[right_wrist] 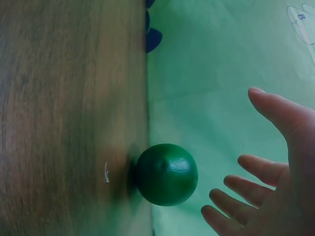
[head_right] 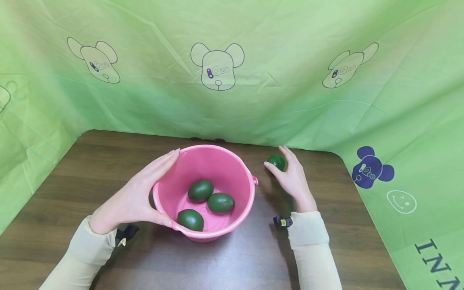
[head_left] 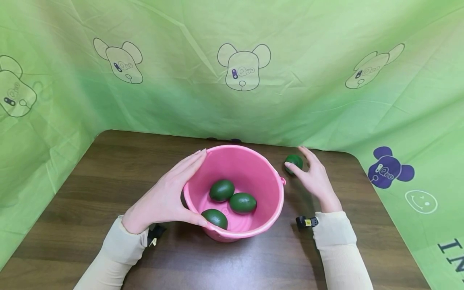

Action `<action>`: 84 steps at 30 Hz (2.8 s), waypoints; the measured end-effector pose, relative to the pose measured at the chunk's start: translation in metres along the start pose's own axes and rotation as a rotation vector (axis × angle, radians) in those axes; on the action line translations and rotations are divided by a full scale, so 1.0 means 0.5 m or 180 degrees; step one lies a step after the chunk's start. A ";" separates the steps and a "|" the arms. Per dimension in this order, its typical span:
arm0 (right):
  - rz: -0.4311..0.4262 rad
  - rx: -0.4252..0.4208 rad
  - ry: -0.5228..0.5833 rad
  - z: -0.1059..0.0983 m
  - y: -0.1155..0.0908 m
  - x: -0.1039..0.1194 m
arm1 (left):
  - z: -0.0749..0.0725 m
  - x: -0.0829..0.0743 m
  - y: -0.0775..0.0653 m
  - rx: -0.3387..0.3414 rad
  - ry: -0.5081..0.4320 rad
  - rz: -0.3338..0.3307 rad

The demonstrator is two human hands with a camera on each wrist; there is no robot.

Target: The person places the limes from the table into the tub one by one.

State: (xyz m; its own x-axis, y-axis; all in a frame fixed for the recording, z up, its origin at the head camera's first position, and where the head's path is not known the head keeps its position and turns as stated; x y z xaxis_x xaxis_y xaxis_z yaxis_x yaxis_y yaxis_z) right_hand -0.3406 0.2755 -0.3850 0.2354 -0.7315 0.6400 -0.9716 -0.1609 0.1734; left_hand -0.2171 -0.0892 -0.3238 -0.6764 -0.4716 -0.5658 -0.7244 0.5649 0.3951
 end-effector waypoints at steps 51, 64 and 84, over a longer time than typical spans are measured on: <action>0.0264 0.0294 -0.0296 0.046 0.033 -0.069 | 0.001 0.002 0.000 0.0044 -0.0046 -0.0049; 0.0306 0.0333 -0.0347 0.051 0.039 -0.075 | 0.000 0.001 0.001 0.0046 -0.0049 -0.0053; 0.0307 0.0262 -0.0307 0.052 0.044 -0.082 | 0.000 -0.002 0.001 0.0034 -0.0009 -0.0008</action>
State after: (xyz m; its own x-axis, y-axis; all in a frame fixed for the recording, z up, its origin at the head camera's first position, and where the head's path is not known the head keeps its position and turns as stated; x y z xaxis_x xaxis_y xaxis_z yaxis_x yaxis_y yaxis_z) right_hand -0.3723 0.2847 -0.4271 0.1413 -0.8058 0.5751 -0.9892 -0.1377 0.0500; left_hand -0.2166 -0.0886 -0.3229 -0.6741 -0.4711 -0.5688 -0.7246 0.5709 0.3860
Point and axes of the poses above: each hand's wrist, its own y-axis towards the middle knuckle, its own z-axis out of the palm, x = y × z, the point moved 10 cm from there along y, towards the middle knuckle, and after that the axes turned 4 degrees about x, right-handed, at the moved point
